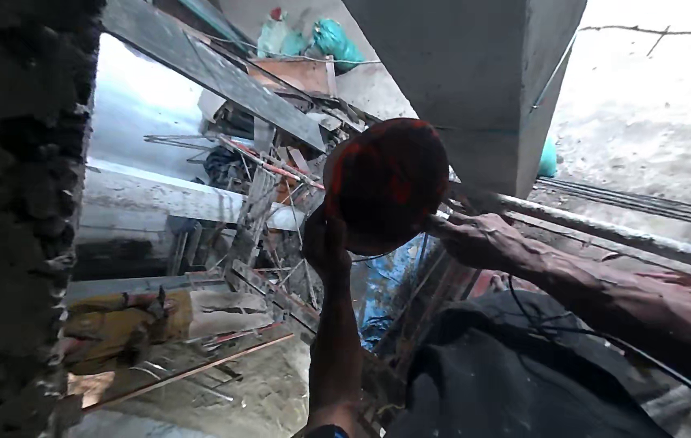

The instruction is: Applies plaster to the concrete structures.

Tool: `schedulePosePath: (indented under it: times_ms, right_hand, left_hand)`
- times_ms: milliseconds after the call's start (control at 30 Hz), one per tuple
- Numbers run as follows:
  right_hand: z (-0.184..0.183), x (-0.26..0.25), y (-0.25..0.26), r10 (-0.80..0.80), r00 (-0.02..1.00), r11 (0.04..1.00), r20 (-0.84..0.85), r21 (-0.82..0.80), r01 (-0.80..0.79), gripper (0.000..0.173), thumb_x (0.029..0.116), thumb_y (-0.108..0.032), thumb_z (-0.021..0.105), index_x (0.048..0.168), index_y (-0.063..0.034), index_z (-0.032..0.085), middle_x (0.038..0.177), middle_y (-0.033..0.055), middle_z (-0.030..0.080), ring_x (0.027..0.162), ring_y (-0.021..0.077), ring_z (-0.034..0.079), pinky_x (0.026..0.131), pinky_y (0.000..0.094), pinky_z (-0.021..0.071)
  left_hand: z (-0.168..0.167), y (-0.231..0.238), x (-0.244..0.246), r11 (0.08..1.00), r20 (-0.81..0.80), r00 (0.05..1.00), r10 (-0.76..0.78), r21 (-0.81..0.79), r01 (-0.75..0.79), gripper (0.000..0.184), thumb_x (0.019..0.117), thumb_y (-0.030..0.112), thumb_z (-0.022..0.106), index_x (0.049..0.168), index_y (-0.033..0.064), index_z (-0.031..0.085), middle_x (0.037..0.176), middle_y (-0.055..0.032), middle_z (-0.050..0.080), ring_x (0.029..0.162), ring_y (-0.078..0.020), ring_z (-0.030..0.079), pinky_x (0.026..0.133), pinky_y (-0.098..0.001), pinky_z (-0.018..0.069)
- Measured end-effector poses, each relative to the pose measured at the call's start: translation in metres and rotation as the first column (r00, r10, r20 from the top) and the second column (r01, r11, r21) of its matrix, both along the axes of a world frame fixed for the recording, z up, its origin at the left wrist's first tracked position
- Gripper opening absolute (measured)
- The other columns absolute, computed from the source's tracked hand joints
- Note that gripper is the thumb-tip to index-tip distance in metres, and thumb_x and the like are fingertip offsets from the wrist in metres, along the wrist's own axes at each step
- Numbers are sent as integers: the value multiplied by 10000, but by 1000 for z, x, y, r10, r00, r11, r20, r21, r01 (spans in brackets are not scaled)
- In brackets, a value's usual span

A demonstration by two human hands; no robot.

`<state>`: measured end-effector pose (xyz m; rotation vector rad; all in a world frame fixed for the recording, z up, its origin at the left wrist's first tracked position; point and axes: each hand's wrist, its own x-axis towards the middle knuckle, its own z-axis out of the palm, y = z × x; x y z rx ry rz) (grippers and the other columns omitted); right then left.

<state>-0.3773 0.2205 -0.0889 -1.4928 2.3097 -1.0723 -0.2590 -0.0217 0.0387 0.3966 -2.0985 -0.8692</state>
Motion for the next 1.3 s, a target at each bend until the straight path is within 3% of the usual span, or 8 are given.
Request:
schedulePosePath:
  times_ms: [233, 367, 533, 667, 867, 967, 1133, 1300]
  right_hand:
    - [24, 18, -8, 35, 979, 995, 202, -101, -15, 478, 1002, -282, 526, 1481, -282, 530, 1002, 118, 697, 798, 303, 701, 657, 530, 570]
    - [27, 23, -10, 58, 959, 994, 277, -103, -30, 477, 1001, -294, 549, 1477, -280, 531, 1023, 133, 695, 858, 325, 700, 723, 560, 565]
    - [34, 29, -9, 73, 894, 994, 441, -104, -29, 495, 1006, -336, 546, 1499, -302, 506, 1128, 124, 710, 1006, 314, 699, 864, 589, 548]
    - [40, 33, -13, 79, 847, 994, 525, -106, -27, 495, 1002, -346, 544, 1495, -309, 513, 1160, 106, 718, 1041, 287, 700, 902, 570, 546]
    - [48, 40, -22, 69, 790, 990, 609, -142, 23, 512, 979, -309, 595, 1485, -286, 525, 1058, 97, 732, 922, 252, 710, 834, 539, 567]
    - [53, 41, -24, 10, 794, 986, 608, -138, 93, 461, 992, -352, 596, 1446, -278, 559, 1044, 86, 734, 898, 250, 713, 798, 545, 578]
    - [81, 17, -20, -72, 744, 986, 664, -65, 153, 559, 1036, -562, 365, 1384, -194, 601, 1118, 95, 709, 1009, 251, 686, 872, 560, 536]
    - [116, -17, -67, 104, 501, 913, 859, -283, 295, 443, 1041, -478, 511, 1327, -145, 567, 871, 46, 656, 675, 140, 638, 629, 363, 577]
  left_hand:
    - [-4, 4, -10, 991, -183, 983, 37, 130, -13, 341, 1014, 293, 613, 1243, 41, 639, 1047, -27, 693, 881, -99, 673, 767, -304, 601]
    - [-19, 6, -12, 992, -135, 986, 101, 88, -90, 348, 1057, 260, 516, 1278, 26, 646, 1153, -55, 684, 985, -118, 667, 851, -310, 583]
    - [-38, 15, -16, 970, -96, 965, 243, 26, -241, 494, 1082, 405, 426, 1246, -15, 627, 1143, -80, 683, 991, -108, 667, 854, -285, 577]
    - [-50, 16, -14, 950, -77, 948, 310, 73, -304, 405, 1083, 260, 399, 1271, -33, 606, 1173, -107, 661, 1032, -121, 649, 921, -295, 550]
    - [-64, 19, -17, 897, -58, 911, 409, 206, -390, 430, 1095, 306, 388, 1315, -7, 584, 1210, -112, 644, 1092, -144, 634, 982, -335, 529]
    - [-73, 15, -13, 827, -6, 874, 487, 324, -459, 373, 1094, 221, 406, 1309, -23, 590, 1222, -155, 648, 1109, -202, 639, 990, -405, 534]
    - [-107, 9, 41, 734, 225, 827, 515, 382, -561, 472, 1110, 351, 375, 1315, -9, 601, 1204, -185, 659, 1085, -254, 652, 968, -487, 543]
    - [-124, 13, 110, 654, 443, 706, 552, 296, -697, 526, 1096, 435, 411, 1216, -10, 664, 1132, -195, 685, 1049, -287, 666, 938, -529, 547]
